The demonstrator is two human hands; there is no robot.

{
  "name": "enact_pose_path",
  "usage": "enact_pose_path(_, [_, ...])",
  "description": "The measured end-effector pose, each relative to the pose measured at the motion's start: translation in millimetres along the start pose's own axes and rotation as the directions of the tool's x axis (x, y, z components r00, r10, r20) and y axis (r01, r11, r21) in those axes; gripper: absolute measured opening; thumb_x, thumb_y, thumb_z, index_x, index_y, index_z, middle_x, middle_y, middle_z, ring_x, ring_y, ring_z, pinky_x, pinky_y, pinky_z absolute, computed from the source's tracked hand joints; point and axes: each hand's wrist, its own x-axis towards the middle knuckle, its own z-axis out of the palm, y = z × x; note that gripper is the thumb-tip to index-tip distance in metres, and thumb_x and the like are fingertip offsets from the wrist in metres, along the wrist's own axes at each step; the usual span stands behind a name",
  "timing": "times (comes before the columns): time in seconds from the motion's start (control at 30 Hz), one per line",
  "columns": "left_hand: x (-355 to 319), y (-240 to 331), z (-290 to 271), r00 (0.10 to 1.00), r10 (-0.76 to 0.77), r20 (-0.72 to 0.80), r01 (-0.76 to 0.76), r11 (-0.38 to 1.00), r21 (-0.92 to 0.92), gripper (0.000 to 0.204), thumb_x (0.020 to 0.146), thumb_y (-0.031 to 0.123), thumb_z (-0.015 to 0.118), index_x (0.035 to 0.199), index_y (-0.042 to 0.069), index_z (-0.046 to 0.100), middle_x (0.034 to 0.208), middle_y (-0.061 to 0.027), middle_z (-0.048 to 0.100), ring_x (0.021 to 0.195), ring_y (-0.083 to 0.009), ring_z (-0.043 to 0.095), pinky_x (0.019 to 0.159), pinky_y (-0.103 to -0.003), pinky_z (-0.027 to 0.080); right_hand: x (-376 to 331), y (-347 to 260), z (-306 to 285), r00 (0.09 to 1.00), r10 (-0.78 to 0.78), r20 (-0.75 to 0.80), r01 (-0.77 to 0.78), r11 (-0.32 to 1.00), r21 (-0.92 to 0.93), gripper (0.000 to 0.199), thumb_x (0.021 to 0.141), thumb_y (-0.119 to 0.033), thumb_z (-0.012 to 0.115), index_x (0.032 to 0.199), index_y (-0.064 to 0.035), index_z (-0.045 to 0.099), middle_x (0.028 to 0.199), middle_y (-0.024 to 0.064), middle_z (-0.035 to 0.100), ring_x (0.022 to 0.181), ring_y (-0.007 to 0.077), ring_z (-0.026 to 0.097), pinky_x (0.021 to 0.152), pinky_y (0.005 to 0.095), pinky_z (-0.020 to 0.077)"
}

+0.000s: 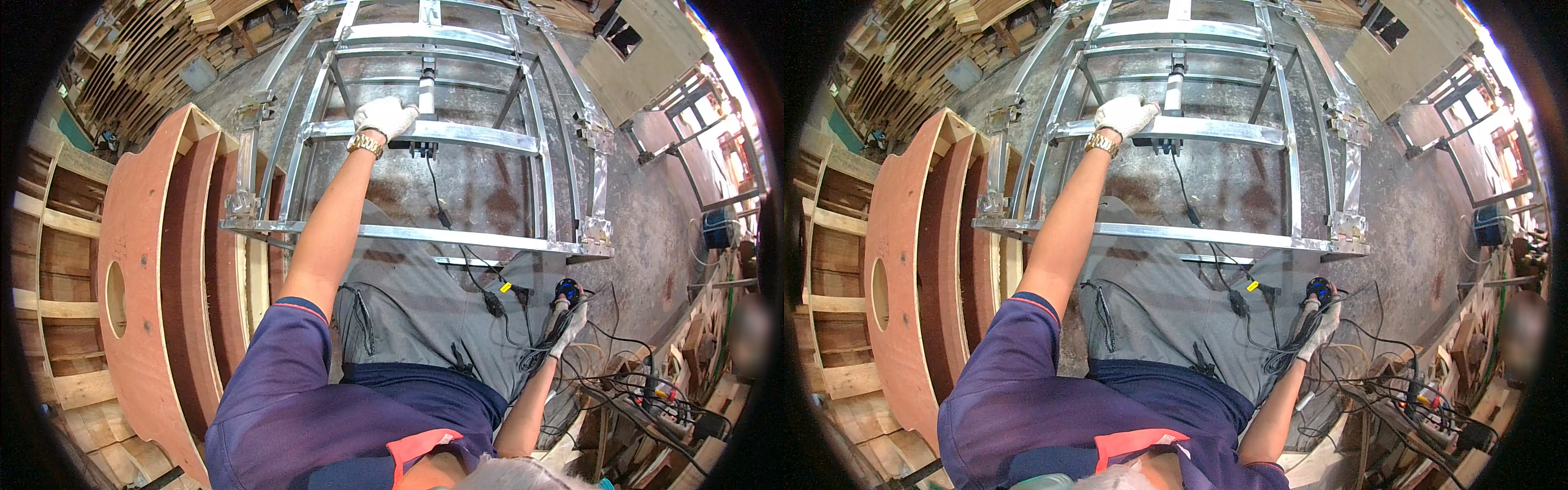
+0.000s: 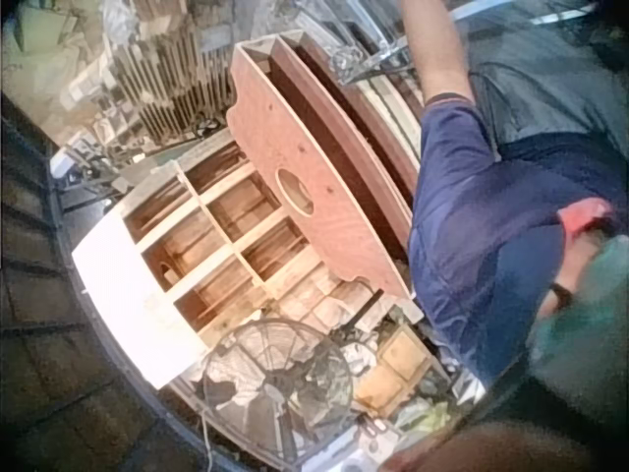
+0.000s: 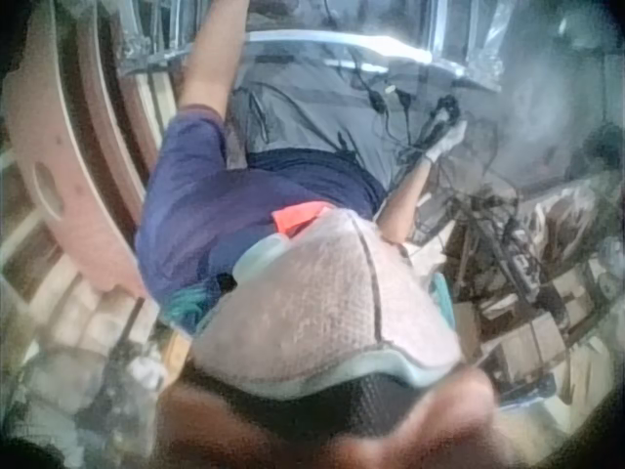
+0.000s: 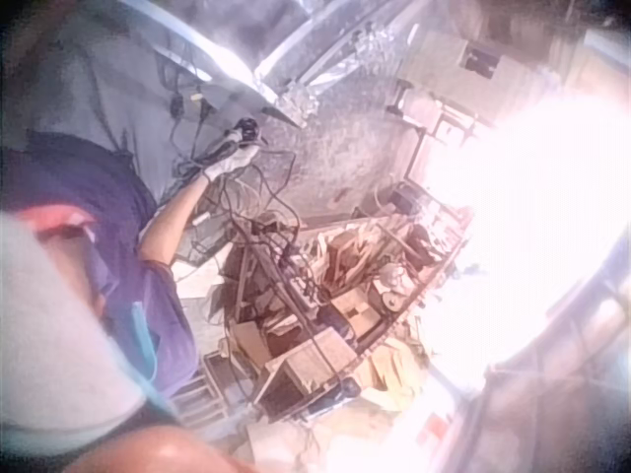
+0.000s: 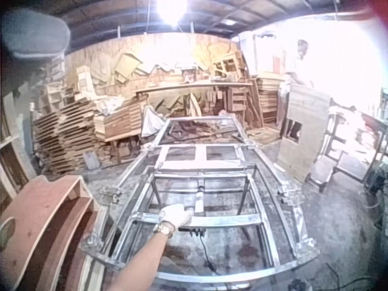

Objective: The person uses a handheld power tool to grind or weld a metal frame, then switches to a wrench to tighten bolts on the frame while sitting on the floor. The task involves assembling or finishing a metal structure in a workshop.

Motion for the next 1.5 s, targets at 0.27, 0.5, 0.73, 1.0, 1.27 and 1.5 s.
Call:
enact_pose_path(0.27, [-1.4,0.7,-0.2,1.0,-0.003,-0.023,0.003,1.0,-0.005,0.059,0.089,0.063,0.048,0.111,0.015,0.075,0.111,-0.0161,0.073,0.103,-0.0348,0.07,0.088,-0.045,0.053,-1.3,-9.8,-0.4,0.999,0.053,-0.003,-0.053,0.998,-0.018,0.037,0.089,-0.009,0.064,0.125,-0.0001,0.061,0.102,0.0097,0.068,0.086,0.0198,0.061,0.081,0.0305,0.0495])
enact_pose_path(0.5, [-1.7,1.2,-1.1,1.0,-0.01,-0.01,0.01,1.0,0.0,0.059,0.089,0.063,0.049,0.11,0.014,0.075,0.111,-0.016,0.073,0.103,-0.0346,0.069,0.088,-0.045,0.053,-0.1,-6.1,2.2,0.999,0.043,-0.015,-0.042,0.999,0.032,0.028,0.096,-0.016,0.063,0.119,0.0003,0.062,0.102,0.0076,0.067,0.087,0.0178,0.06,0.08,0.0301,0.0494])
enact_pose_path(0.73, [0.6,-0.4,1.6,1.0,0.003,-0.024,-0.003,1.0,-0.01,0.059,0.089,0.063,0.048,0.11,0.015,0.075,0.113,-0.0157,0.073,0.104,-0.0343,0.069,0.088,-0.045,0.053,-0.3,-6.6,2.7,0.998,0.057,-0.012,-0.056,0.995,0.084,0.024,0.096,-0.013,0.062,0.115,0.0023,0.061,0.101,0.008,0.065,0.088,0.0176,0.059,0.081,0.0296,0.0489])
enact_pose_path(1.0, [0.5,0.6,0.4,1.0,-0.005,-0.003,0.005,1.0,-0.007,0.06,0.089,0.064,0.047,0.11,0.014,0.074,0.112,-0.0162,0.072,0.104,-0.0345,0.069,0.088,-0.045,0.053,-0.4,-15.2,1.7,0.998,0.058,-0.016,-0.058,0.998,0.002,0.023,0.095,-0.013,0.061,0.113,0.0019,0.062,0.098,0.0081,0.066,0.087,0.0176,0.059,0.081,0.03,0.0484])
enact_pose_path(1.27, [-0.7,1.8,-2.5,1.0,-0.005,0.01,0.005,1.0,-0.007,0.06,0.089,0.064,0.047,0.109,0.014,0.074,0.113,-0.016,0.072,0.104,-0.0346,0.069,0.088,-0.045,0.053,-0.3,-14.7,1.6,1.0,0.018,-0.016,-0.018,1.0,-0.003,0.022,0.096,-0.011,0.061,0.113,0.0017,0.062,0.098,0.0071,0.065,0.086,0.0166,0.058,0.08,0.0289,0.0485])
enact_pose_path(1.5, [0.0,0.8,-0.1,1.0,-0.001,-0.007,0.001,1.0,-0.004,0.059,0.089,0.063,0.048,0.109,0.014,0.074,0.112,-0.0162,0.072,0.103,-0.0349,0.069,0.088,-0.045,0.053,-0.6,-13.3,2.8,0.998,0.059,-0.026,-0.057,0.996,0.066,0.021,0.096,-0.01,0.061,0.114,0.0015,0.061,0.098,0.0064,0.065,0.085,0.0153,0.058,0.076,0.0275,0.0488])
